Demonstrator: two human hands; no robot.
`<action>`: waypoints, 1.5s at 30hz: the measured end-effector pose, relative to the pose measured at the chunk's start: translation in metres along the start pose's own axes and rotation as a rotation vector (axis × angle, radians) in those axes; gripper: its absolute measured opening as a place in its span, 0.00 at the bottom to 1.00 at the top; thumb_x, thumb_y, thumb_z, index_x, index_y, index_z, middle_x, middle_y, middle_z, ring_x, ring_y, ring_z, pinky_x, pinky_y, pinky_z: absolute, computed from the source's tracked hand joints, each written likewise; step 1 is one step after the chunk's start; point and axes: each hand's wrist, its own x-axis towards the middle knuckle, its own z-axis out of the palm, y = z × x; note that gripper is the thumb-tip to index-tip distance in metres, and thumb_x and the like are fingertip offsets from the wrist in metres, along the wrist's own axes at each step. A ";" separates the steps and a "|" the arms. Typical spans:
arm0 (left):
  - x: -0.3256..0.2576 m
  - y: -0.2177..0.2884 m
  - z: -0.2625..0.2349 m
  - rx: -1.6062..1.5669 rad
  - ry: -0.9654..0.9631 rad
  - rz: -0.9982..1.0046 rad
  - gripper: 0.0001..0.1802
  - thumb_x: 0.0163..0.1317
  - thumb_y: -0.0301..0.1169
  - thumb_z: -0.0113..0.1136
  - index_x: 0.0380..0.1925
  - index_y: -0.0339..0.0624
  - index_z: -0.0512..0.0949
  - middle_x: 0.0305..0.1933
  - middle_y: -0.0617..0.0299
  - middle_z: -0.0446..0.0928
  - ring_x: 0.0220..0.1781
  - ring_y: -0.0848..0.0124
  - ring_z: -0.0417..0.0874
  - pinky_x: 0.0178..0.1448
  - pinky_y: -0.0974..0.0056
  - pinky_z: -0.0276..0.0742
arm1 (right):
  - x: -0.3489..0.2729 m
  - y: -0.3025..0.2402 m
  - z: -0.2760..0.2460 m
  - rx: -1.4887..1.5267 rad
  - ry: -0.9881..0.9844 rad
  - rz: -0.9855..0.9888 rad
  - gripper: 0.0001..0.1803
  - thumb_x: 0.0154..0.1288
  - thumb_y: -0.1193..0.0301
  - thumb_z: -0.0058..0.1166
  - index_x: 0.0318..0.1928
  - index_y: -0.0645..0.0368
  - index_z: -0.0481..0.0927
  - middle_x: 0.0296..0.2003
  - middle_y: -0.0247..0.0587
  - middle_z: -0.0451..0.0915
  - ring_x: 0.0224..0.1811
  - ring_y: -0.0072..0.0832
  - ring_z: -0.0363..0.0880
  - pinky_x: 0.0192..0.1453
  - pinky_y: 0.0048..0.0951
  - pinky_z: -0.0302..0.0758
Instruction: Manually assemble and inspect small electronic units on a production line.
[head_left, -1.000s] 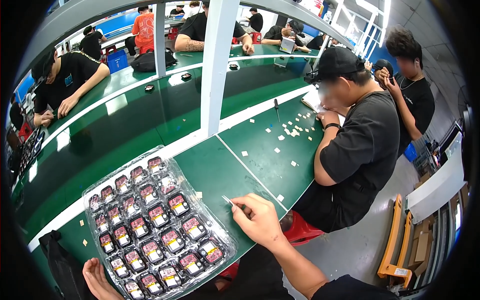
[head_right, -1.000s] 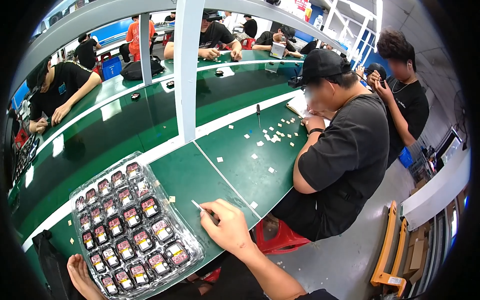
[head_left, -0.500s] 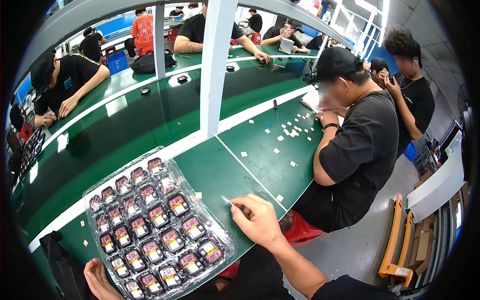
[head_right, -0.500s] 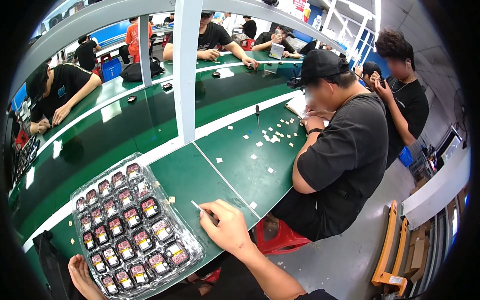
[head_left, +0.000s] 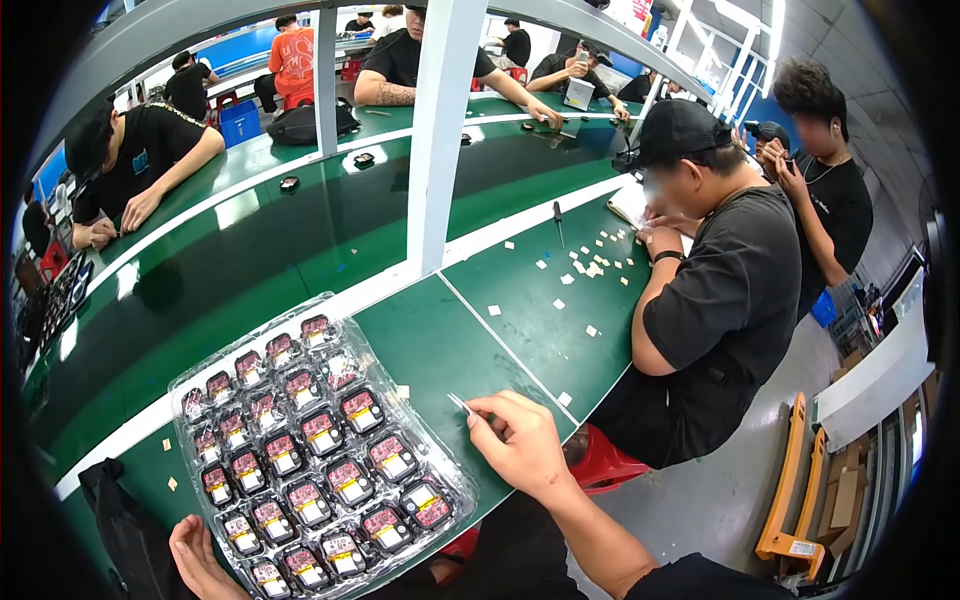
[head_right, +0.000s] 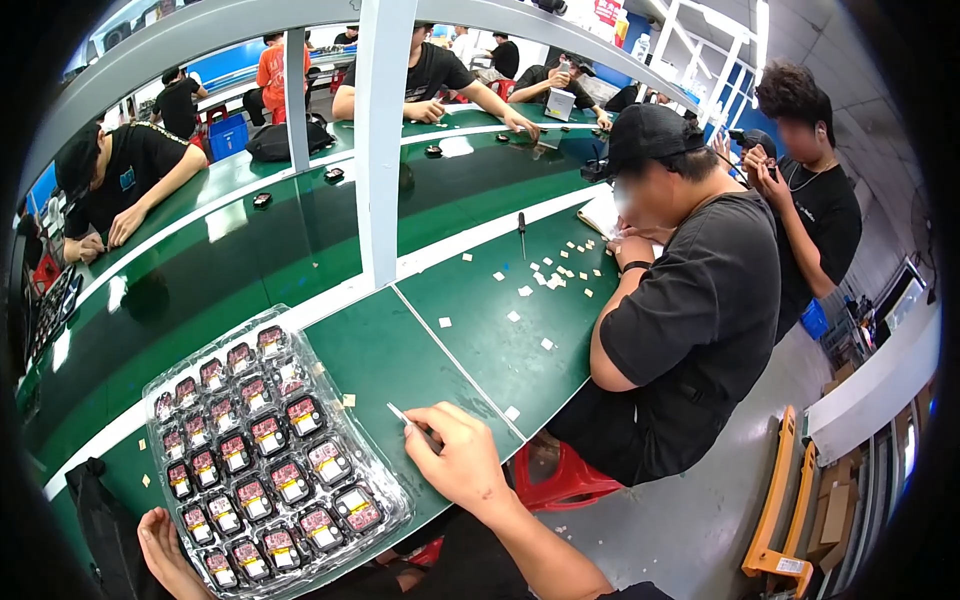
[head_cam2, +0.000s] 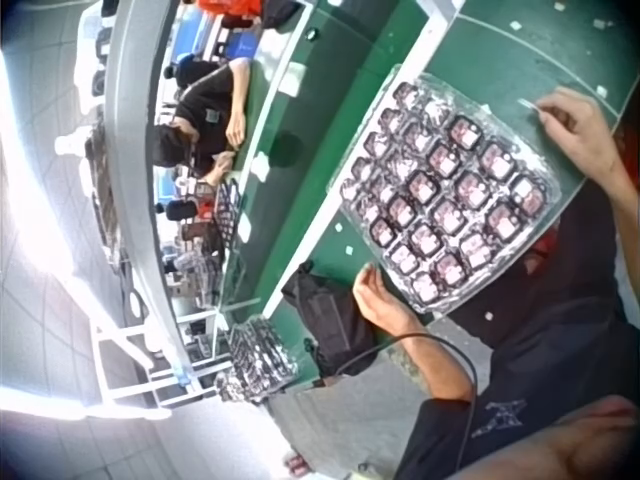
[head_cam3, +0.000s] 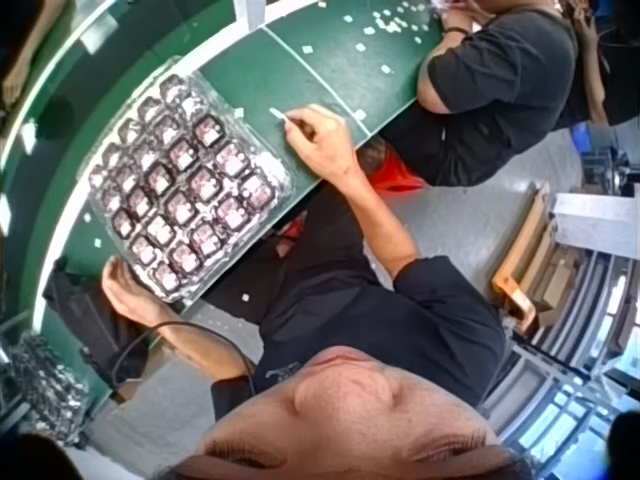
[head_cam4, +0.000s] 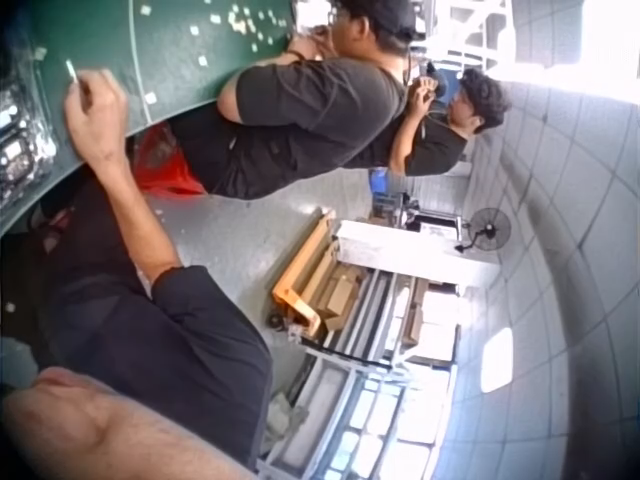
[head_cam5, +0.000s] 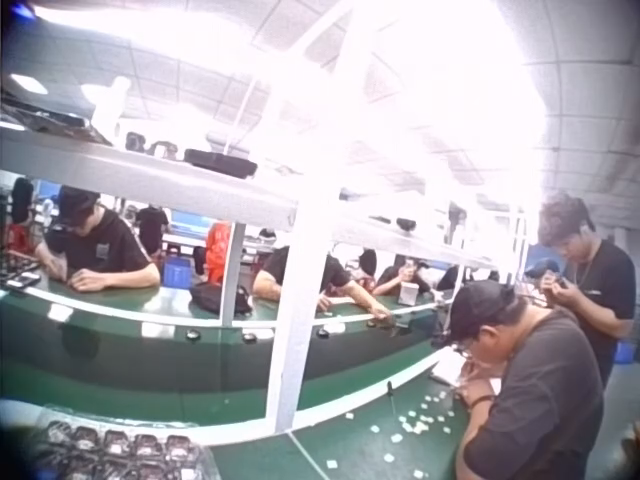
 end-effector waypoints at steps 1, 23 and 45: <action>-0.001 0.000 -0.001 0.001 -0.004 -0.003 0.26 0.84 0.40 0.40 0.58 0.23 0.75 0.59 0.40 0.79 0.63 0.51 0.80 0.73 0.50 0.75 | -0.001 0.000 0.000 -0.001 0.000 -0.005 0.10 0.64 0.74 0.63 0.46 0.62 0.87 0.33 0.42 0.84 0.26 0.30 0.81 0.32 0.32 0.76; 0.000 -0.006 -0.006 -0.012 -0.025 0.005 0.27 0.85 0.42 0.40 0.58 0.23 0.75 0.59 0.39 0.79 0.63 0.51 0.80 0.72 0.50 0.76 | -0.003 0.000 0.001 0.011 0.015 0.002 0.14 0.61 0.78 0.59 0.48 0.64 0.86 0.34 0.43 0.83 0.25 0.30 0.80 0.32 0.31 0.76; 0.001 -0.006 -0.004 -0.007 -0.037 0.017 0.26 0.84 0.40 0.41 0.58 0.24 0.75 0.58 0.41 0.79 0.63 0.52 0.80 0.71 0.51 0.76 | 0.000 0.003 0.003 0.023 0.073 -0.088 0.14 0.63 0.80 0.66 0.50 0.61 0.87 0.36 0.38 0.83 0.26 0.22 0.75 0.30 0.25 0.72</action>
